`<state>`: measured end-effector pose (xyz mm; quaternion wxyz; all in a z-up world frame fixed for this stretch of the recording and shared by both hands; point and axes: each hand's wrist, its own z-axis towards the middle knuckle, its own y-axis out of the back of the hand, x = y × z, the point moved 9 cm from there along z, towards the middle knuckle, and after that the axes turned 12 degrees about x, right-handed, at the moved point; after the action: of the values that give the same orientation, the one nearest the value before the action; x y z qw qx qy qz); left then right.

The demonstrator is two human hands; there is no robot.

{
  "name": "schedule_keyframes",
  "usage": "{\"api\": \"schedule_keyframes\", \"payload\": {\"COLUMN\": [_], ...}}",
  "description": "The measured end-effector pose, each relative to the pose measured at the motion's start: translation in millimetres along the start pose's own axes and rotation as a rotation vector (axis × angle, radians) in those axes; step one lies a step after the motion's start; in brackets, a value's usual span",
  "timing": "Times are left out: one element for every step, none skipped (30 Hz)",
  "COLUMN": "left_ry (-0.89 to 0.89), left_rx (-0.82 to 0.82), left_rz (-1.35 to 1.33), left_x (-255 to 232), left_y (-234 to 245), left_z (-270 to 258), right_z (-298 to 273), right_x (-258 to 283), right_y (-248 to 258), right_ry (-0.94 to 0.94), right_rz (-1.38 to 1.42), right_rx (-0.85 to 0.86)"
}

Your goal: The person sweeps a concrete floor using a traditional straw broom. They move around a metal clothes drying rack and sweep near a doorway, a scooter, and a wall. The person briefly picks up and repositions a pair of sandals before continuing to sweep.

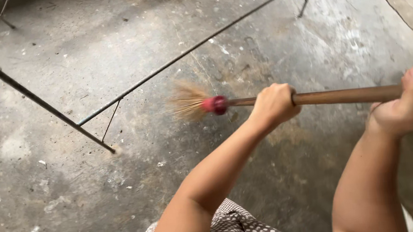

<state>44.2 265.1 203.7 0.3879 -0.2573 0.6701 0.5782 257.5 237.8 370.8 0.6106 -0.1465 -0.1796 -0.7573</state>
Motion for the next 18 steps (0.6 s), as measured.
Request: {"api": "schedule_keyframes", "payload": {"left_ry": [-0.043,-0.054,-0.066,-0.078,-0.055,0.069,0.293,0.445,0.508,0.488,0.634,0.78,0.732,0.686,0.64,0.674,0.63,0.424], "left_rx": [-0.063,-0.089,-0.115,-0.144,-0.205,-0.166,-0.033,0.017,-0.025,-0.067,-0.05,-0.03,-0.048,-0.055,-0.061,0.043,0.037,-0.085], "left_rz": [-0.063,-0.079,-0.095,-0.109,-0.065,-0.075,-0.107,-0.038,-0.002,0.076,-0.017,-0.117,-0.037,0.044,0.125,0.082,0.074,0.119], "left_x": [5.0,23.1,49.0,78.4,110.3,152.2,201.3,239.9,263.4,274.8,296.2,306.5,294.2,276.6,255.8,240.1,212.4,170.8], "left_y": [0.5,-3.3,-6.8,-9.1,-11.8,-22.6,-38.9,-45.5,-42.8,-32.4,-26.3,-24.3,-11.3,2.7,19.4,24.7,36.1,54.0], "left_z": [10.6,17.3,18.7,16.3,0.7,-20.2,-45.5,-85.1,-118.4,-144.6,-161.1,-178.8,-173.8,-163.7,-147.7,-124.9,-100.5,-82.5], "right_z": [3.3,-1.4,-15.7,-35.7,-59.8,-85.7,-109.0,-137.1,-161.9,-181.5,-194.5,-199.6,-196.8,-190.2,-176.3,-145.4,-116.0,-87.2], "right_x": [2.5,3.7,4.7,9.4,13.2,8.0,-0.6,-5.5,-11.3,-20.0,-32.6,-40.6,-52.3,-61.6,-79.3,-87.0,-104.9,-120.2], "right_y": [-22.4,-47.1,-76.7,-104.7,-134.0,-161.4,-184.5,-203.5,-219.1,-238.3,-257.0,-261.0,-262.3,-253.9,-240.7,-223.1,-206.6,-184.2], "right_ry": [0.094,0.184,0.277,0.374,0.473,0.392,0.289,0.185,0.081,-0.014,-0.108,-0.145,-0.183,-0.231,-0.33,-0.238,-0.306,-0.395], "right_rz": [-0.041,-0.076,-0.109,-0.138,-0.166,-0.214,-0.106,-0.007,0.091,0.183,0.275,0.299,0.324,0.343,0.38,0.268,0.378,0.298], "right_rx": [0.058,0.112,0.163,0.21,0.253,0.294,0.349,0.412,0.476,0.528,0.581,0.554,0.526,0.496,0.415,0.341,0.296,0.235]}}
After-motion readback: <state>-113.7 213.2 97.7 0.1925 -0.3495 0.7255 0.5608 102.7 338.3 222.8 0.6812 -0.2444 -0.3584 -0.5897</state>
